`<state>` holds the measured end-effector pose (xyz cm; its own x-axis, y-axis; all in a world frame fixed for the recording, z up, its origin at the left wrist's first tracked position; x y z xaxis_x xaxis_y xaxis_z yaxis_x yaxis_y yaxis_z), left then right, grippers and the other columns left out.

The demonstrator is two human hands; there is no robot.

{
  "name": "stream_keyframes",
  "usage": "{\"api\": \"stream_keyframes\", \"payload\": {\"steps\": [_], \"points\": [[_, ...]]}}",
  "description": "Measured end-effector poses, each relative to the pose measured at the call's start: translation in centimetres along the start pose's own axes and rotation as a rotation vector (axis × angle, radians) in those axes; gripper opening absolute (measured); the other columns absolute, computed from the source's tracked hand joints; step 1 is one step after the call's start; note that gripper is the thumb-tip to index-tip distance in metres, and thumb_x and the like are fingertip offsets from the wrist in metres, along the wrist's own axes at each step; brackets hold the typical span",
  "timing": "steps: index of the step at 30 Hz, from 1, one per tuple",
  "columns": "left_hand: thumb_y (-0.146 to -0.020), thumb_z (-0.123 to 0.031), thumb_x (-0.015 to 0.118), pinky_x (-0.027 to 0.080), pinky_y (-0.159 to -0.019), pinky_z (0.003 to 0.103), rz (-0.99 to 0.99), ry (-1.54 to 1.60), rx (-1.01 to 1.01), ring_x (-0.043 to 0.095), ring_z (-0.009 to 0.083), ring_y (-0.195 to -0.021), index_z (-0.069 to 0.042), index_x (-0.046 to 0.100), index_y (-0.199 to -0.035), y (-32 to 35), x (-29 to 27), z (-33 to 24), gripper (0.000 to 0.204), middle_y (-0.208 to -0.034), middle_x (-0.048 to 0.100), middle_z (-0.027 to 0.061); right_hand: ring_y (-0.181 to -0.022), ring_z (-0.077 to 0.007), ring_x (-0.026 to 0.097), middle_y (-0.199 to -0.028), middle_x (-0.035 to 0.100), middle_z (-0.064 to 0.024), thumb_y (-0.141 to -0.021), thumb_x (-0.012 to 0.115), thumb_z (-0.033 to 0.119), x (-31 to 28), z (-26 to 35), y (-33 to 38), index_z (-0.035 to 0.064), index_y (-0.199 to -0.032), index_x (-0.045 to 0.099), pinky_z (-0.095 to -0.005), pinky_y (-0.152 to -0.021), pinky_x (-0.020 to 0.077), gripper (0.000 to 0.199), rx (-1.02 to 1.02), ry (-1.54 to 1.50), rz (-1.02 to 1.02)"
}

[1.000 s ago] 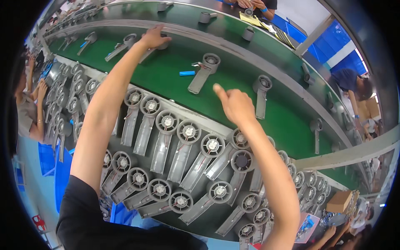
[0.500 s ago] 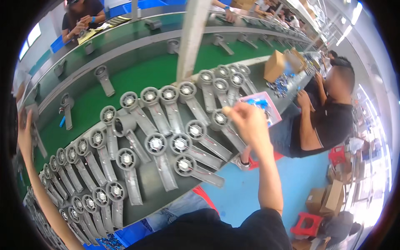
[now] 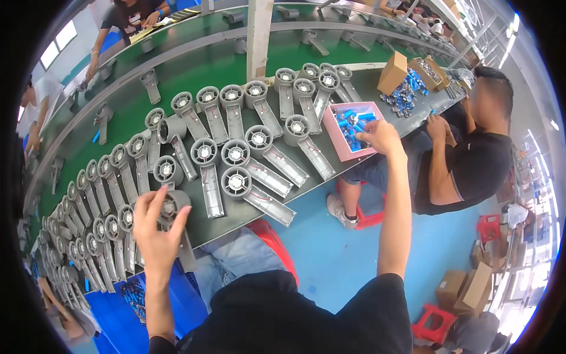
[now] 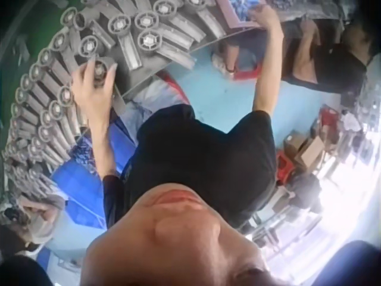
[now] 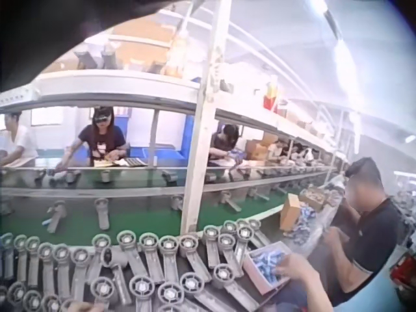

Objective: Assembling small metal components on a factory production line by hand.

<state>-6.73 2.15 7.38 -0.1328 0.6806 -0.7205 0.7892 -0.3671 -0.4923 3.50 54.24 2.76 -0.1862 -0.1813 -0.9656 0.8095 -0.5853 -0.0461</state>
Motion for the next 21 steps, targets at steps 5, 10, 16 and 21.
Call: {"api": "stream_keyframes", "payload": {"steps": [5, 10, 16, 21], "points": [[-0.070, -0.019, 0.085, 0.044, -0.088, 0.039, -0.020, -0.082, 0.095, 0.057, 0.0289, -0.096, -0.003, 0.067, -0.117, 0.8, 2.8, -0.9, 0.053, -0.107, 0.064, 0.0107, -0.085, -0.0287, 0.071, -0.090, 0.072, -0.0195, -0.077, 0.075, 0.020, -1.4, -0.7, 0.1, -0.0010, -0.099, 0.072, -0.0368, -0.079, 0.0538, 0.030, 0.072, -0.152, -0.051], [-0.074, -0.026, 0.083, 0.041, -0.087, 0.043, 0.023, -0.075, 0.076, 0.053, 0.0306, -0.100, -0.003, 0.064, -0.118, 0.9, 4.9, -0.2, 0.053, -0.109, 0.059, 0.0131, -0.082, -0.0150, 0.068, -0.089, 0.071, -0.0103, -0.086, 0.069, 0.010, -6.3, 3.3, 3.1, -0.0037, -0.104, 0.068, -0.0272, -0.078, 0.0521, 0.023, -0.100, -0.374, -0.383], [-0.079, -0.013, 0.077, 0.045, -0.091, 0.039, -0.067, 0.072, 0.080, 0.058, 0.0300, -0.103, -0.001, 0.067, -0.114, -0.6, 1.5, -1.8, 0.038, -0.111, 0.064, 0.0130, -0.095, -0.0118, 0.060, -0.105, 0.064, -0.0069, -0.086, 0.067, -0.008, -7.3, 12.6, 8.0, 0.0002, -0.124, 0.051, -0.0245, -0.081, 0.0493, 0.043, -0.378, -0.947, -0.411], [-0.079, -0.004, 0.073, 0.047, -0.095, 0.036, 0.099, 0.686, 0.089, 0.062, 0.0272, -0.110, 0.000, 0.067, -0.118, -1.5, 0.9, -4.2, 0.040, -0.118, 0.067, 0.0159, -0.088, -0.0127, 0.063, -0.105, 0.070, -0.0141, -0.077, 0.070, -0.009, -3.7, 23.4, 12.7, 0.0003, -0.122, 0.053, -0.0257, -0.079, 0.0495, 0.049, -0.624, -1.063, -0.085]]}}
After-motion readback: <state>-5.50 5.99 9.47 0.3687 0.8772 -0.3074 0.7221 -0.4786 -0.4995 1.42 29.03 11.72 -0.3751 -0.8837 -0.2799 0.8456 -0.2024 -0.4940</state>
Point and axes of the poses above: each hand's wrist, its own y-axis away from the middle knuckle, its own x-axis out of the palm, z = x × y, the point moved 9 cm from there along -y, towards the middle knuckle
